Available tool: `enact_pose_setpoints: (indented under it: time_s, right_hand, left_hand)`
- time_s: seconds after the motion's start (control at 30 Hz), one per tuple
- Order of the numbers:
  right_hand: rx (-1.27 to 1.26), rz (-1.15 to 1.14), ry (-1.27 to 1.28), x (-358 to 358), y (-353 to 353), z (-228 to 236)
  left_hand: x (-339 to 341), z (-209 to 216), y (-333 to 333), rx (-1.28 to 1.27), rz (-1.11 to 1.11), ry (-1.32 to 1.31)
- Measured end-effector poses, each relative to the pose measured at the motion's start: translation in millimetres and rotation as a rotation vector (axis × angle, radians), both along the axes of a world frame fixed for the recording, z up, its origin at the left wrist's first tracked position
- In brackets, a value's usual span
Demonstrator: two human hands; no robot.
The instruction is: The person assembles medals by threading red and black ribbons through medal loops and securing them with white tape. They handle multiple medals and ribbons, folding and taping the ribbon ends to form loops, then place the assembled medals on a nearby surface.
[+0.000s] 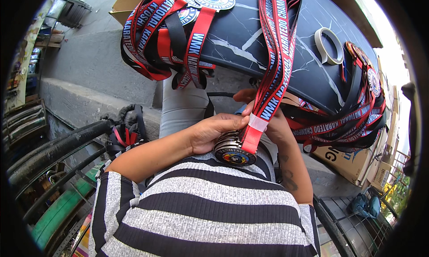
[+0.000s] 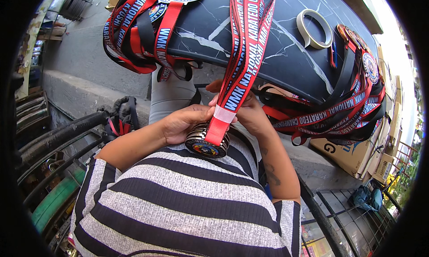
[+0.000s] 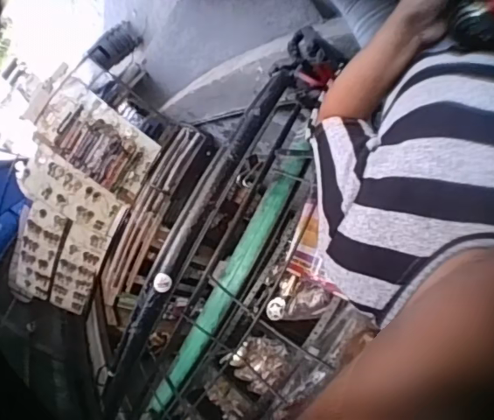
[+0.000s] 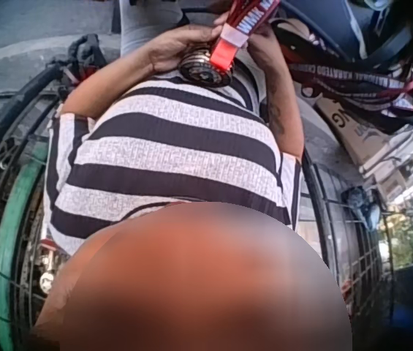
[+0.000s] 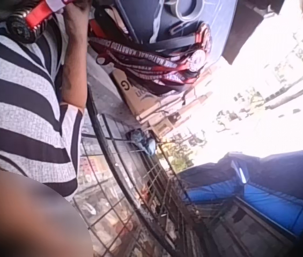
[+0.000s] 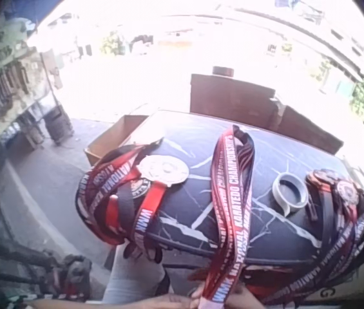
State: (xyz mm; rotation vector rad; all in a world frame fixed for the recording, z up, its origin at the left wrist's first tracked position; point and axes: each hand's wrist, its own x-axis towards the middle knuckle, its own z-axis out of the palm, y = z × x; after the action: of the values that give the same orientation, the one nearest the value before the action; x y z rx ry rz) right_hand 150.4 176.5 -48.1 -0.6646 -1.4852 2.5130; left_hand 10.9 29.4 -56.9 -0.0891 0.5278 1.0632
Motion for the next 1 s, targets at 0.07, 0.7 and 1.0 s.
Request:
enact_pose_setpoints:
  time_s: [0.07, 0.7, 1.0]
  right_hand:
    - [-0.012, 0.044, -0.042, -1, 5, 5]
    - [1.441, 0.35, -0.093, -12, 8, 147]
    - [1.691, 0.804, -0.253, -71, 4, 109]
  left_hand:
    - [-1, 2, -1, 0.022, 0.025, -0.012]
    - [14, 12, 3, 0.045, 0.264, 0.125]
    - [18, 13, -6, 0.124, 0.351, 0.181]
